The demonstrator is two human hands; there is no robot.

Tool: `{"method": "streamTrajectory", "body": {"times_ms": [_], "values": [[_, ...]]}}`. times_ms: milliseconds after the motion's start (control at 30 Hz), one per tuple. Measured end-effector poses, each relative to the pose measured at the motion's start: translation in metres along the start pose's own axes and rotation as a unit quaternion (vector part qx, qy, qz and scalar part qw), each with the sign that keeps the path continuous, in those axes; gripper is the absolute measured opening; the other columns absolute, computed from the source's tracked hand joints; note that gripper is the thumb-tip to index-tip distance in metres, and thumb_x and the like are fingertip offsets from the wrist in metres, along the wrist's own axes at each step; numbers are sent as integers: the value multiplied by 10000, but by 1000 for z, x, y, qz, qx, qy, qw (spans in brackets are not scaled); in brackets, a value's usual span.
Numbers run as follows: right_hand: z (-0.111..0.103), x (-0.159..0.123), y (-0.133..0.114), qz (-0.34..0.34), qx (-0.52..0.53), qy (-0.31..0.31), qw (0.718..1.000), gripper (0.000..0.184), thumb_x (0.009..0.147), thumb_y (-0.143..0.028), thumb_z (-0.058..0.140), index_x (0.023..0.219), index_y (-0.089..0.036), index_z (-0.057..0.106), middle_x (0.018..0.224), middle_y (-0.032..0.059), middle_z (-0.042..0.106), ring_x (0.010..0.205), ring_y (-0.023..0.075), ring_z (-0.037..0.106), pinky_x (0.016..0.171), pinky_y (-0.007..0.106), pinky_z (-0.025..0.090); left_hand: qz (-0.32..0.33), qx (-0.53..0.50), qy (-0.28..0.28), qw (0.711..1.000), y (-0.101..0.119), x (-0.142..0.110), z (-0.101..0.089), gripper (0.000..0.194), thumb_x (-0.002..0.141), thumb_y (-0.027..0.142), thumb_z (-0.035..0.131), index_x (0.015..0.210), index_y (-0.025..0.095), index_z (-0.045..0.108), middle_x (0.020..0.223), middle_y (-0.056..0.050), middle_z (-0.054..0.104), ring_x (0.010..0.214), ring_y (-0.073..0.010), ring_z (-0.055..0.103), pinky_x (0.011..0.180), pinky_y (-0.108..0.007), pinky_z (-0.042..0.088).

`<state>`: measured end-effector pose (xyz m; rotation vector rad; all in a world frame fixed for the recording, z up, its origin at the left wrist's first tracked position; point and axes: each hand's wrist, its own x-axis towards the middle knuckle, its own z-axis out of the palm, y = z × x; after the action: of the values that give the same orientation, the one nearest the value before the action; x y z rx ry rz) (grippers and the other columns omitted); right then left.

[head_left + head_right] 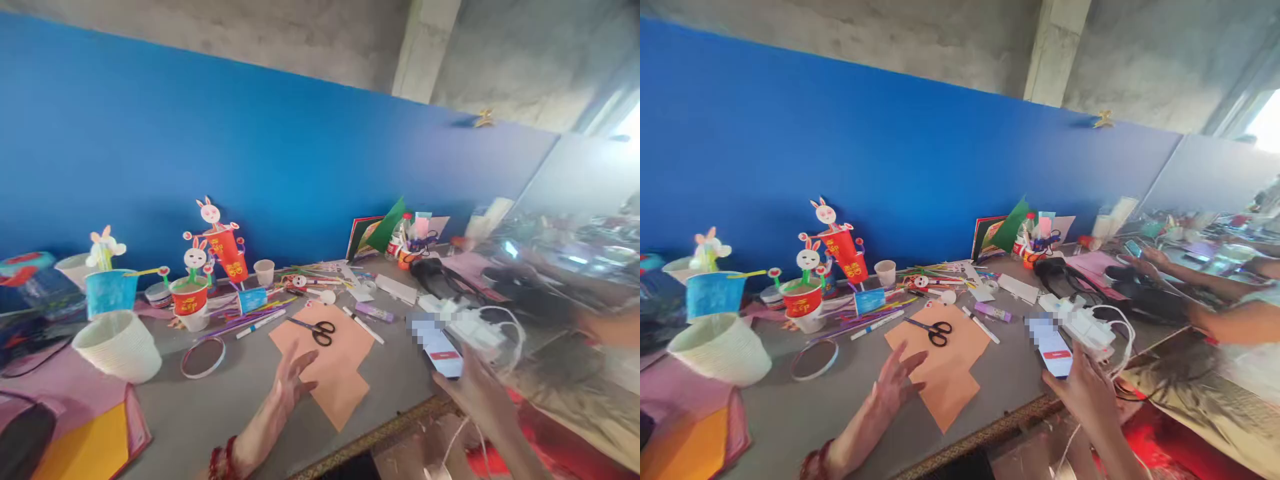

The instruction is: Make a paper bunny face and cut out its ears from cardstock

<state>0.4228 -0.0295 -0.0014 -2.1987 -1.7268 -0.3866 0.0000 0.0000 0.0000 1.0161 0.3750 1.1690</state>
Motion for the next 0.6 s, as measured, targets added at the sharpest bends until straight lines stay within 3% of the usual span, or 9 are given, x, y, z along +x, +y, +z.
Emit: {"method": "streamTrajectory", "body": {"times_ms": [267,400,533,600], "values": [[2,1,14,19,16,-16,1000,685,816,-580,453,1315,-110,457,1110,207,706,1123,406,627,818,480,530,-9,33,-9,999,2,-2,-3,804,815,744,591,1499,377,385,1455,-130,516,1422,-367,332,949,-484,460],[-4,1,12,-11,23,51,998,758,855,-630,386,1332,-46,469,1120,241,702,1116,413,632,850,495,533,-18,81,-9,997,9,-6,3,776,868,737,514,1525,369,325,1481,-130,478,1441,-353,306,986,-494,442],[-25,-8,-32,-69,53,154,984,765,912,-651,435,1340,-19,478,1185,282,663,1139,422,610,965,542,486,-59,194,-15,979,26,-11,20,624,961,637,451,1490,312,396,1443,-134,525,1400,-330,394,1038,-495,429],[-35,-16,-72,-126,128,135,974,578,956,-547,477,1344,-118,492,1208,213,671,1132,362,625,940,504,520,-96,272,-28,957,35,-13,29,508,999,563,440,1432,300,471,1415,-112,563,1347,-303,474,1071,-481,420]]}}
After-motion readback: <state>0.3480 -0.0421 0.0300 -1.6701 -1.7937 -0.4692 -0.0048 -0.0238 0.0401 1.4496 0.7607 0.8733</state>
